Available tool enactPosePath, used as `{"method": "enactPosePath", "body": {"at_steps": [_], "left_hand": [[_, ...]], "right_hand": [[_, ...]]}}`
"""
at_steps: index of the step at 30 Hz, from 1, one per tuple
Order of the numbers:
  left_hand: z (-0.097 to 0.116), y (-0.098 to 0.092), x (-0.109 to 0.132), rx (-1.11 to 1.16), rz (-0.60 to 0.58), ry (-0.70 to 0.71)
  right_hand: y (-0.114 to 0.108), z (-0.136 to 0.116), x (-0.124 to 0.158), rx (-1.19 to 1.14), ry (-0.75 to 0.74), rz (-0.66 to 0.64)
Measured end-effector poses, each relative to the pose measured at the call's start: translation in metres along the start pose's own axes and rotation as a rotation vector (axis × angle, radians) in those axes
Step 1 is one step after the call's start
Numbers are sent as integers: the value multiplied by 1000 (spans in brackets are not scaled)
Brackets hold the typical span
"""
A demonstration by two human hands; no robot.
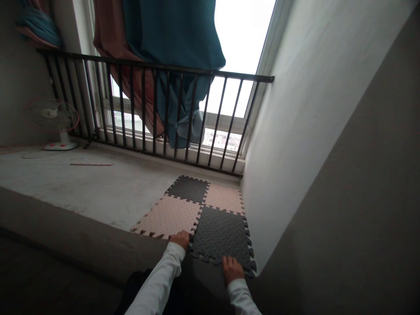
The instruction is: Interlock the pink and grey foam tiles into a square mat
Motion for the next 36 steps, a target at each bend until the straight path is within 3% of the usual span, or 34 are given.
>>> {"method": "enactPosePath", "body": {"at_steps": [4, 8, 11, 16, 20, 24, 28, 32, 36], "left_hand": [[-24, -67, -15, -4, 139, -94], [-64, -136, -27, 4, 298, -187], [-97, -177, -22, 43, 451, -266], [-164, -232, 25, 209, 835, -559], [-202, -262, 79, 331, 1134, -607], [-200, -273, 127, 490, 1388, -540], [-167, -269, 140, 478, 1436, -466], [-142, -243, 114, 454, 1408, -402], [-122, -196, 58, 418, 1325, -304]], "right_hand": [[-3, -5, -6, 8, 2, -72], [-7, -6, -13, 14, 9, -142], [-9, -3, -17, 23, 19, -178], [-11, -3, -21, 30, 38, -218], [-15, -5, -21, 18, 48, -234], [-19, 0, -23, 15, 58, -228], [-25, -2, -21, 18, 41, -220], [-30, -17, 0, -2, 6, -223], [-23, -20, 17, -66, -16, -359]]}}
Point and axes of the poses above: each hand's wrist, its own x-axis away from the middle knuckle, its own y-axis out of the palm, z = x × y, the point moved 4 cm from there along -x, towards the middle knuckle, and after that the axes turned 6 degrees about y, right-handed, at the moved point
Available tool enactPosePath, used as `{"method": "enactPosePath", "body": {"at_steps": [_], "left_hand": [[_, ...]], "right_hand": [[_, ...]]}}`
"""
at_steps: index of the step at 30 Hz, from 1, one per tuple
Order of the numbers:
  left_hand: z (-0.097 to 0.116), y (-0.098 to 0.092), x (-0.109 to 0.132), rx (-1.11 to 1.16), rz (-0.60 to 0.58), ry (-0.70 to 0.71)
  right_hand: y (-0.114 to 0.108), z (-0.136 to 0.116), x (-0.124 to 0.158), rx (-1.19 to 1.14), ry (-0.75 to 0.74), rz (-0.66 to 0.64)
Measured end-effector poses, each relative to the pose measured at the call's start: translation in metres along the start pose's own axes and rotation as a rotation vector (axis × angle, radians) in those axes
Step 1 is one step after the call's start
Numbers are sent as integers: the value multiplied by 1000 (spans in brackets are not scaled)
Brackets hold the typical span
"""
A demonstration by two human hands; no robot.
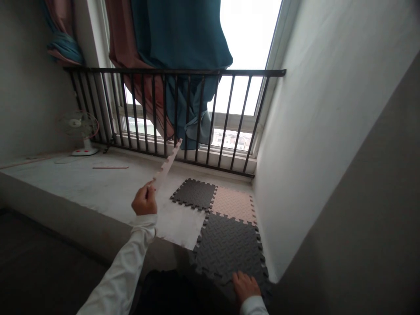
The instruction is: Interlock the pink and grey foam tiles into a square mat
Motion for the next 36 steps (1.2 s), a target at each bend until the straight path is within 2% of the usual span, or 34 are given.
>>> {"method": "enactPosePath", "body": {"at_steps": [2, 3, 7, 9, 11, 15, 17, 22, 26, 36], "left_hand": [[0, 44, 26, -35, -130, 66], [2, 68, 42, -58, -244, 113], [8, 164, 122, -191, -936, 275], [6, 195, 160, -279, -1192, 289], [4, 215, 186, -328, -1310, 283], [2, 242, 208, -352, -1366, 266], [1, 254, 207, -378, -1371, 251], [-12, 282, 193, -497, -1355, 166], [-18, 289, 189, -527, -1359, 154], [-10, 293, 198, -558, -1321, 99]], "right_hand": [[1, 9, -12, -40, 6, -65], [0, 17, -23, -54, 19, -69], [-3, 53, -85, -28, 153, 62], [10, 68, -110, 20, 240, 125], [32, 77, -122, 55, 290, 155], [66, 81, -123, 70, 284, 154], [69, 79, -120, 67, 276, 139], [61, 77, -119, 45, 280, 110], [59, 75, -118, 21, 288, 98], [58, 74, -115, -40, 284, 75]]}}
Point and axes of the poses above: each hand's wrist, its own x-axis away from the middle knuckle, its own y-axis out of the palm, z = x × y, the point moved 4 cm from there along -x, towards the middle knuckle, and after that the axes turned 6 degrees about y, right-handed, at the moved point
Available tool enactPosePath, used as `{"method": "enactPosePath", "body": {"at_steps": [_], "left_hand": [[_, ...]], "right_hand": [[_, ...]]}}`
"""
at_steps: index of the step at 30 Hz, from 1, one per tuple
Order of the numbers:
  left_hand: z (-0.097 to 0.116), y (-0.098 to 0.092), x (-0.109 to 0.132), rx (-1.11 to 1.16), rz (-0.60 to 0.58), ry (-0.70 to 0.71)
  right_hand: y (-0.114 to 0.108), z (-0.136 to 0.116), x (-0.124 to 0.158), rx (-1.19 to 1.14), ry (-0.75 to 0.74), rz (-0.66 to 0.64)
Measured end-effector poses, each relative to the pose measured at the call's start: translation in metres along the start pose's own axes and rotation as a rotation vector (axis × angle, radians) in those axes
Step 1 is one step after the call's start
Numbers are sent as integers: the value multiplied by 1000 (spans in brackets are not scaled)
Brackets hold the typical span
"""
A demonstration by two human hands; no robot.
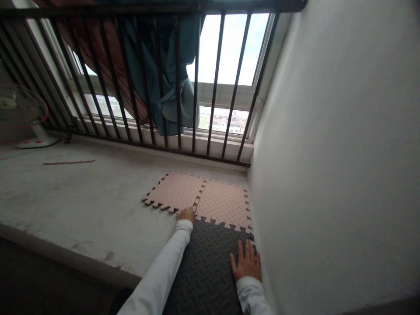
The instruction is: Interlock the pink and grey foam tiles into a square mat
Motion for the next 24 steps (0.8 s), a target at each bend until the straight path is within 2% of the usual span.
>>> {"method": "enactPosePath", "body": {"at_steps": [5, 9, 13, 17, 24], "left_hand": [[-2, -1, -1, 32, 7, -51], [-3, -1, 0, 46, 25, -54], [0, 0, 1, 31, 62, -64], [1, 2, 0, 63, 96, -113], [-1, 1, -5, 140, 76, -201]], "right_hand": [[2, -4, -6, 5, -16, -48], [8, -14, -29, -17, -38, -164], [8, -23, -46, -37, -16, -197], [7, -24, -47, -33, -25, -238], [5, -25, -46, -4, -16, -244]]}}
Point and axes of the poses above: each hand's wrist, its own x-axis away from the middle knuckle, its own y-axis out of the palm, z = x × y, the point moved 4 cm from there along -x, towards the middle knuckle, and after that the axes turned 6 degrees about y, right-handed, at the moved point
